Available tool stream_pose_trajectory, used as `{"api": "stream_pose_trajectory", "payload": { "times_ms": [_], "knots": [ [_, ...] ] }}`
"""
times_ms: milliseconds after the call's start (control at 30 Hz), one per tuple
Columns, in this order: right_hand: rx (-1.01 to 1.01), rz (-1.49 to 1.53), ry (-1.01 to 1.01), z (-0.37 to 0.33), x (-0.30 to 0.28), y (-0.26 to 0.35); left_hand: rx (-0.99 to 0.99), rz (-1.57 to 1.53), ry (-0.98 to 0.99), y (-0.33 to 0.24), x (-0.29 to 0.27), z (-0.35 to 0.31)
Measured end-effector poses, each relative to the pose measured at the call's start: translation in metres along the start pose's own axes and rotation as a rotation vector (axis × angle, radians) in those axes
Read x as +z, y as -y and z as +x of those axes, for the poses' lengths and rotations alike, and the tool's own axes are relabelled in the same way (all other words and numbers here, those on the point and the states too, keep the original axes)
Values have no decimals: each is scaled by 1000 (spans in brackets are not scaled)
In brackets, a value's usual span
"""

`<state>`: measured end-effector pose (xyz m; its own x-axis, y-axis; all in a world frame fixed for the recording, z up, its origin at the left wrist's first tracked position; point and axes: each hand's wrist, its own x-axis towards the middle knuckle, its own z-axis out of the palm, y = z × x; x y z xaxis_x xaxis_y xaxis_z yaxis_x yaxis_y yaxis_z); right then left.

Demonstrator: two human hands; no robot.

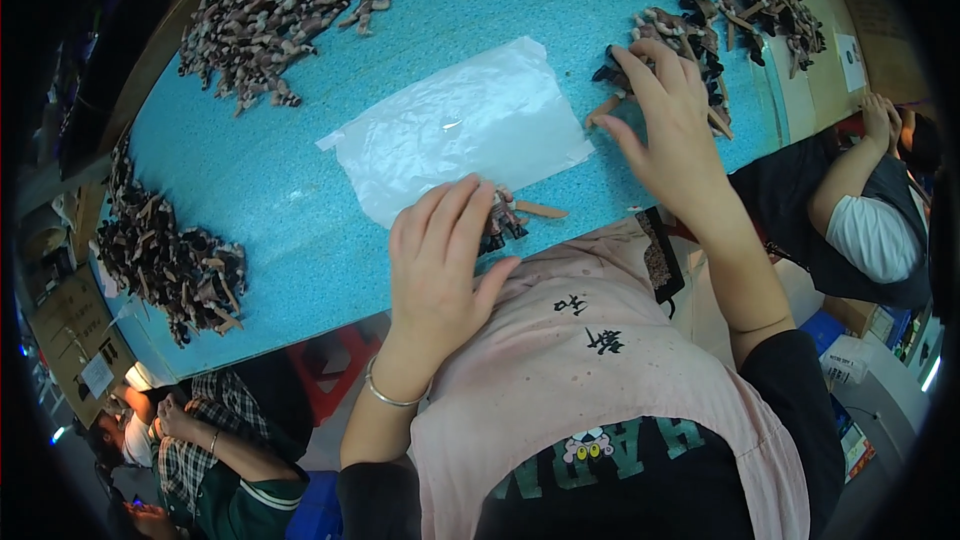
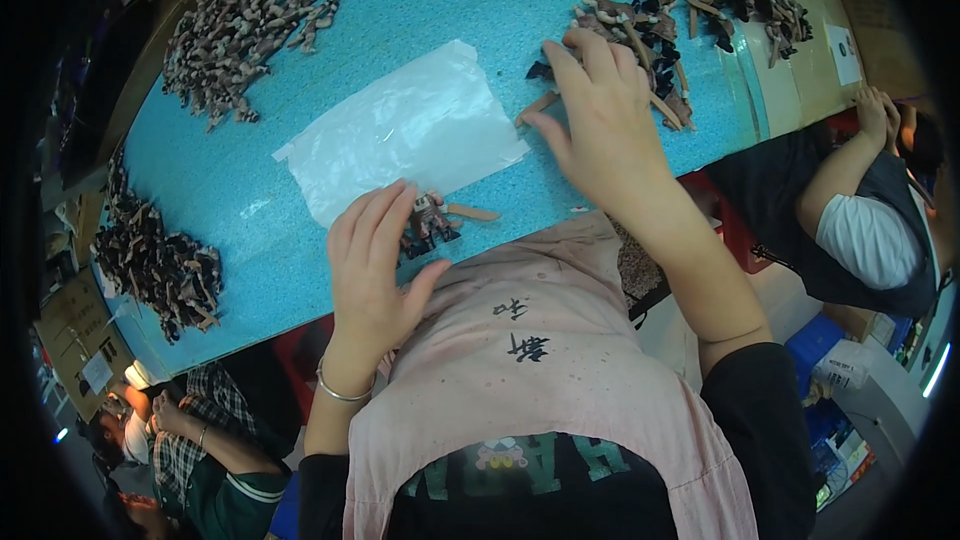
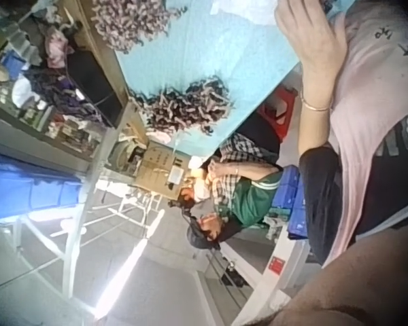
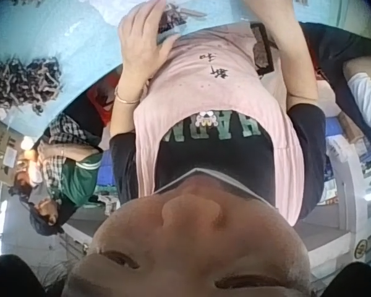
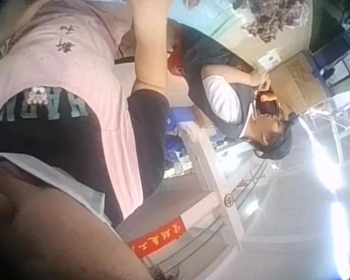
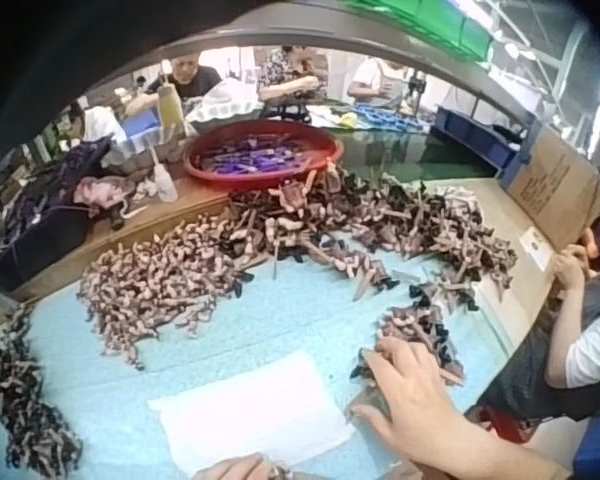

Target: The person applies adhesive to figurine parts using a squeeze bottle, assembles the toy figurines by joining components together by hand, and lines up the assembled figurines on the table.

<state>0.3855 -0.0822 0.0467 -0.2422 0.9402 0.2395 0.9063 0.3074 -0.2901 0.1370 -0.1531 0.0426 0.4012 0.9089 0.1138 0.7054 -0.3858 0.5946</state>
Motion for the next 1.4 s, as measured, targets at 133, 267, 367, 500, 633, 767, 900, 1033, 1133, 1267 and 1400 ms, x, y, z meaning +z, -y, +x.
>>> {"api": "stream_pose_trajectory", "payload": {
  "times_ms": [133,267,367,500,633,767,900,1033,1133,1267,1400],
  "knots": [
    [-100,87,168,0,-9,2,28,1,-36,1,9,3],
    [-246,343,290,-12,-7,7,57,-24,-59,4,14,0],
    [-151,287,142,-18,-8,5,14,-52,-52,2,11,-1],
    [-34,242,48,-13,-5,-1,17,10,-47,4,8,-3],
    [-88,303,225,-11,-7,-3,0,2,-47,5,10,-4],
    [-137,367,226,-7,-8,-2,-2,-44,-45,5,12,-1],
    [-22,619,370,-7,-17,8,5,-34,-37,5,9,0],
    [-178,694,455,-12,-21,22,25,-20,-9,2,6,3],
    [-251,604,531,-18,-6,27,32,3,2,-1,4,5],
    [-251,594,424,-22,-8,21,29,27,19,-10,-2,6],
    [-143,475,70,-19,-24,-11,52,44,-21,-16,1,15]
  ]
}}
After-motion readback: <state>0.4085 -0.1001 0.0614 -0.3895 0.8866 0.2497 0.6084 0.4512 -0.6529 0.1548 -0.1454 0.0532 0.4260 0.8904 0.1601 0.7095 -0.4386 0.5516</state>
